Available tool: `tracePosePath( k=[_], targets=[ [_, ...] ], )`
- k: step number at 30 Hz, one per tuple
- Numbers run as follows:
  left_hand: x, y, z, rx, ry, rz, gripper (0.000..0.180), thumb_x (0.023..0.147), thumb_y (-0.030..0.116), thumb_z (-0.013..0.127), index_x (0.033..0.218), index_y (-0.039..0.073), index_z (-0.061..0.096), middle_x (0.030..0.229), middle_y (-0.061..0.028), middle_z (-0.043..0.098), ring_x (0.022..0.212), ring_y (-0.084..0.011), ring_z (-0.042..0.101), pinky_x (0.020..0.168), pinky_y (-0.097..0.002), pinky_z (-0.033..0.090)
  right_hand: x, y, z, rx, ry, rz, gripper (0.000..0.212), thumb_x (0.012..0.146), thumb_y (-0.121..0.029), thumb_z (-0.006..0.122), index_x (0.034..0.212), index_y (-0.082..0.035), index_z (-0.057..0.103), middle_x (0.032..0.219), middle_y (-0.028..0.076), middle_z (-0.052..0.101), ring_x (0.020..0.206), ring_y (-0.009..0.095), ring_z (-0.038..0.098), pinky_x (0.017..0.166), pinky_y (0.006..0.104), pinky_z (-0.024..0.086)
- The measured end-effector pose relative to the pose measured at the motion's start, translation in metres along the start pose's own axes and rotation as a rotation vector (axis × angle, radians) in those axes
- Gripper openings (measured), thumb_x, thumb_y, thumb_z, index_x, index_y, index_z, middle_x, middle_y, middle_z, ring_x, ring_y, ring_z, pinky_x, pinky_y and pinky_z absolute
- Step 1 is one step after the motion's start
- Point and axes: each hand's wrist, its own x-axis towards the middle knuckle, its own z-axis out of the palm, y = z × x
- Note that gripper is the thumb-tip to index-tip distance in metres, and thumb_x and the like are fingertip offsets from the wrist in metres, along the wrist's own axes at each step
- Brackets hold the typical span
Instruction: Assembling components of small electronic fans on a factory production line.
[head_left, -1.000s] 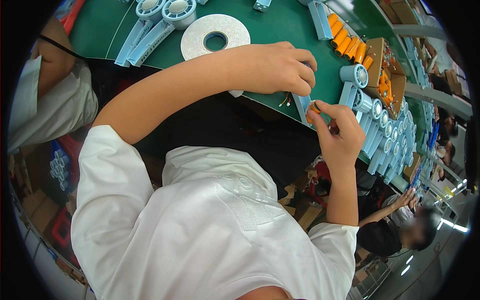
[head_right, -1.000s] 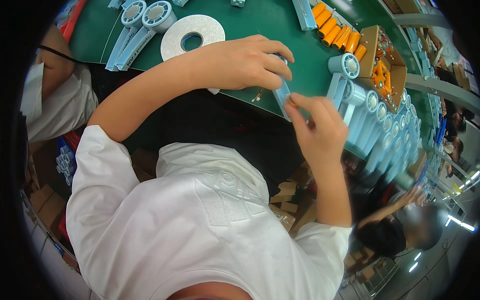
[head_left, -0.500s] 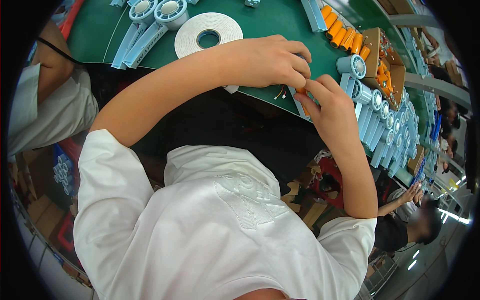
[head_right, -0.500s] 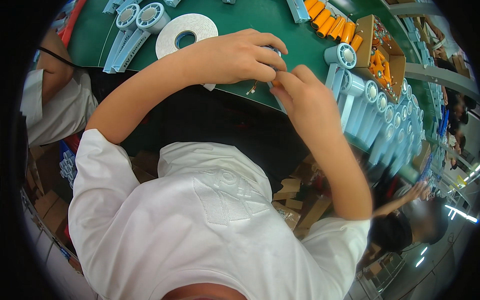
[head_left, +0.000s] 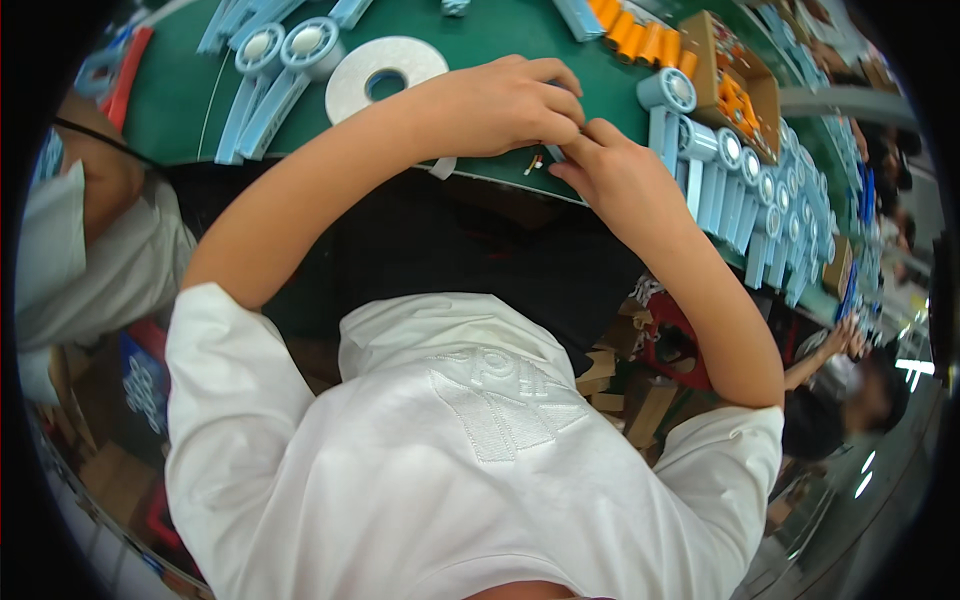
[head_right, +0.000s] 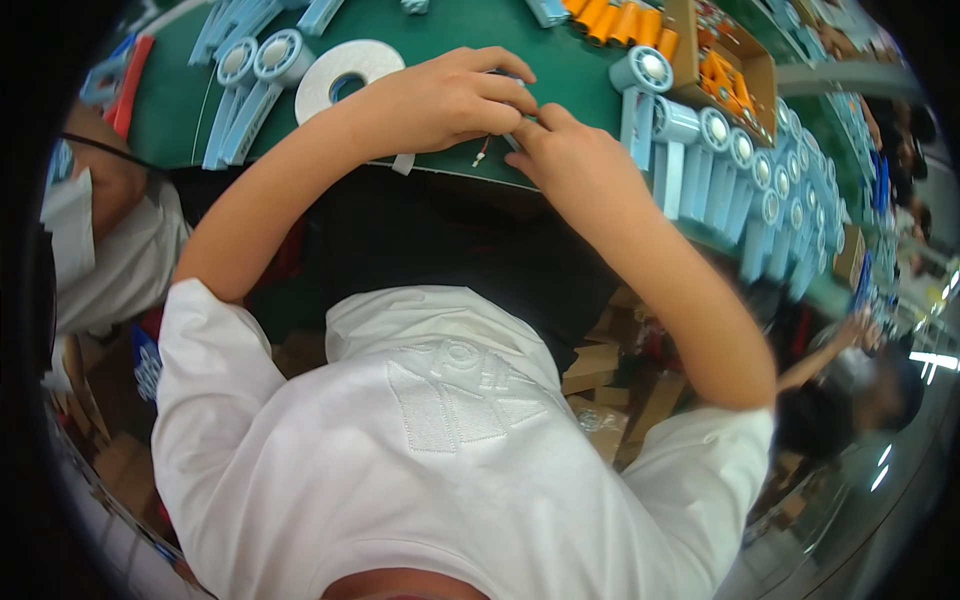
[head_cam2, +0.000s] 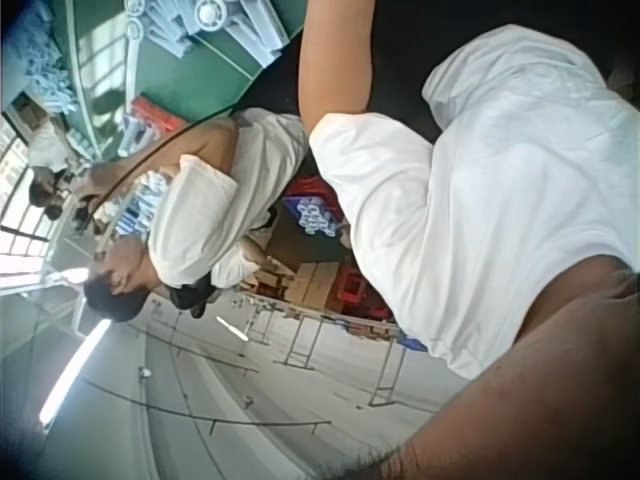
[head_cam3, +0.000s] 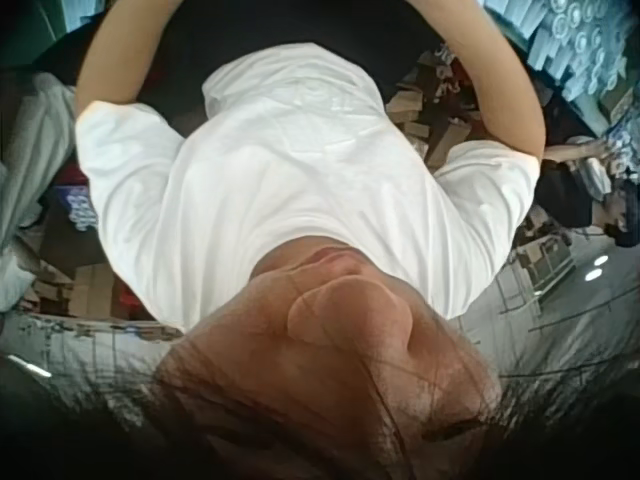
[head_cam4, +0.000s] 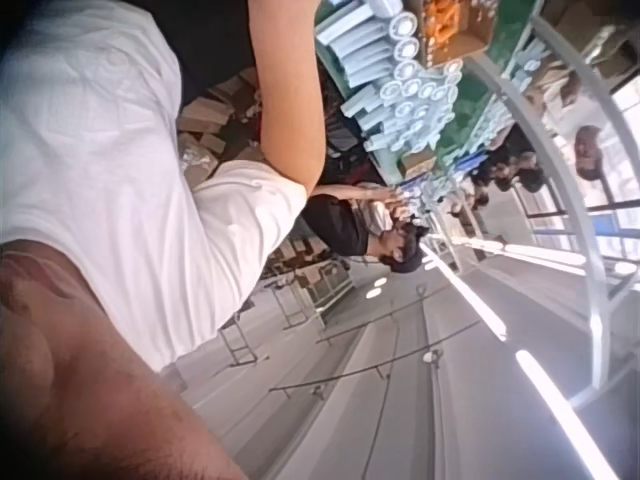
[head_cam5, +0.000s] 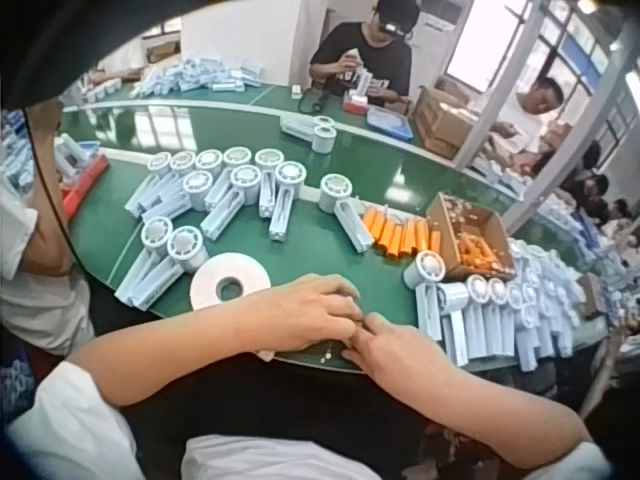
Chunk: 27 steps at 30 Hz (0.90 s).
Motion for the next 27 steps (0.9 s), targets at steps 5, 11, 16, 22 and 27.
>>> tracePosePath(
  k=[5, 11, 16, 22, 27],
  targets=[
    [-0.001, -0.001, -0.001, 0.023, -0.013, 0.037, 0.015, 0.092, 0.008, 0.079, 0.105, 0.015, 0.078, 0.126, 0.0019, 0.073, 0.137, -0.0297, 0.06, 0.114, -0.0419, 0.053, -0.007, 0.013, 0.001, 0.05, 0.189, -0.18, 0.029, 0.099, -0.021, 0.079, 0.125, -0.009, 0.074, 0.117, 0.01, 0.068, 0.086, 0.028, 0.073, 0.076, 0.0379, 0.061],
    [0.006, 0.001, -0.002, 0.059, -0.024, 0.068, 0.011, 0.096, 0.018, 0.081, 0.107, 0.018, 0.081, 0.118, 0.0035, 0.071, 0.131, -0.0247, 0.059, 0.102, -0.0394, 0.051, -0.06, 0.013, 0.008, 0.387, 0.486, 0.028, 0.031, 0.092, -0.013, 0.085, 0.123, -0.014, 0.078, 0.132, 0.004, 0.069, 0.089, 0.021, 0.069, 0.078, 0.0316, 0.058],
    [0.007, 0.0, -0.001, 0.101, -0.115, 0.038, 0.008, 0.099, 0.022, 0.079, 0.106, 0.018, 0.081, 0.116, 0.0037, 0.067, 0.126, -0.0246, 0.057, 0.097, -0.0401, 0.049, -0.071, -0.002, 0.028, 0.323, 0.435, 0.156, 0.028, 0.09, -0.01, 0.088, 0.117, -0.014, 0.082, 0.141, 0.002, 0.068, 0.09, 0.017, 0.068, 0.078, 0.0286, 0.058],
    [0.012, -0.001, 0.003, 0.163, -0.123, 0.077, 0.007, 0.1, 0.022, 0.078, 0.105, 0.018, 0.082, 0.116, 0.0032, 0.064, 0.122, -0.0251, 0.055, 0.093, -0.0422, 0.047, -0.065, 0.0, 0.036, 0.236, 0.448, 0.116, 0.022, 0.091, -0.011, 0.087, 0.113, -0.013, 0.083, 0.145, 0.001, 0.066, 0.091, 0.015, 0.069, 0.078, 0.0291, 0.058],
    [0.011, -0.007, 0.006, 0.146, -0.108, 0.087, 0.005, 0.1, 0.021, 0.076, 0.103, 0.02, 0.079, 0.115, 0.0019, 0.063, 0.121, -0.0264, 0.055, 0.09, -0.0452, 0.047, -0.062, 0.003, 0.04, 0.322, 0.437, 0.148, 0.015, 0.093, -0.01, 0.084, 0.108, -0.011, 0.083, 0.147, 0.001, 0.067, 0.093, 0.018, 0.071, 0.078, 0.0305, 0.059]
  ],
)
